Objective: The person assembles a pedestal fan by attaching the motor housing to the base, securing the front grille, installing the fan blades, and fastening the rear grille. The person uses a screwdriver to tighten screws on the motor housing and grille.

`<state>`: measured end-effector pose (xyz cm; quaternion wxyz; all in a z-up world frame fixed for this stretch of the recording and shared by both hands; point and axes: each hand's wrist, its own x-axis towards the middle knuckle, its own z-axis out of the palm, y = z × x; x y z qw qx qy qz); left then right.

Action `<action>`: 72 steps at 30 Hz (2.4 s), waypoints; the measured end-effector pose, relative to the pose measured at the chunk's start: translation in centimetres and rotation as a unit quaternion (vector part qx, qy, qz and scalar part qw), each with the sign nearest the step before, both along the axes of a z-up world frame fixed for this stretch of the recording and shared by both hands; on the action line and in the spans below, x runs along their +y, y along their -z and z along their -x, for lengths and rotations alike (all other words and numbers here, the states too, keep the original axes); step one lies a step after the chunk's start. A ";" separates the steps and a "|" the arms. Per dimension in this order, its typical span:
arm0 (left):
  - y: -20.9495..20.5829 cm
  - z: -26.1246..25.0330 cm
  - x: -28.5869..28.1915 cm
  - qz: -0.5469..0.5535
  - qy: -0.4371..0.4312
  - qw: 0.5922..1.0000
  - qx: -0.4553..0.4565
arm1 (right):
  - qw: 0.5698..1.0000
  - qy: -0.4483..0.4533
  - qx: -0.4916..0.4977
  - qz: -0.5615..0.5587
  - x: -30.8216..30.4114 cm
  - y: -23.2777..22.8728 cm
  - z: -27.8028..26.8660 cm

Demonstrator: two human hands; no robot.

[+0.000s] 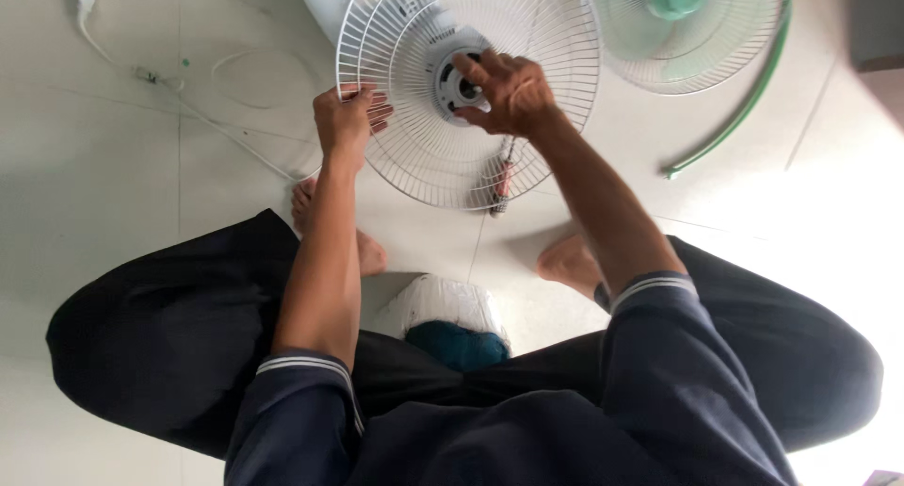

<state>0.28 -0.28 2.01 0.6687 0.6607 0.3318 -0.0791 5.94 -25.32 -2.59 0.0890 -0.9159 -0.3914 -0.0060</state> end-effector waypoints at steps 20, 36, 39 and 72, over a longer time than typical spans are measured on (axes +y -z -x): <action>1.3 0.1 0.1 -0.001 -0.005 1.000 0.017 | 0.983 0.035 -0.095 -0.154 0.5 2.3 1.5; 1.3 0.2 0.0 -0.004 -0.007 1.000 0.000 | 0.968 0.120 -0.111 -0.190 1.6 3.3 3.1; 1.4 0.2 0.0 -0.005 -0.001 1.000 -0.002 | 0.968 0.130 -0.116 -0.183 1.8 3.7 3.2; 1.3 0.3 -0.3 -0.001 -0.024 1.000 0.017 | 0.965 0.160 -0.094 -0.187 2.2 3.6 3.8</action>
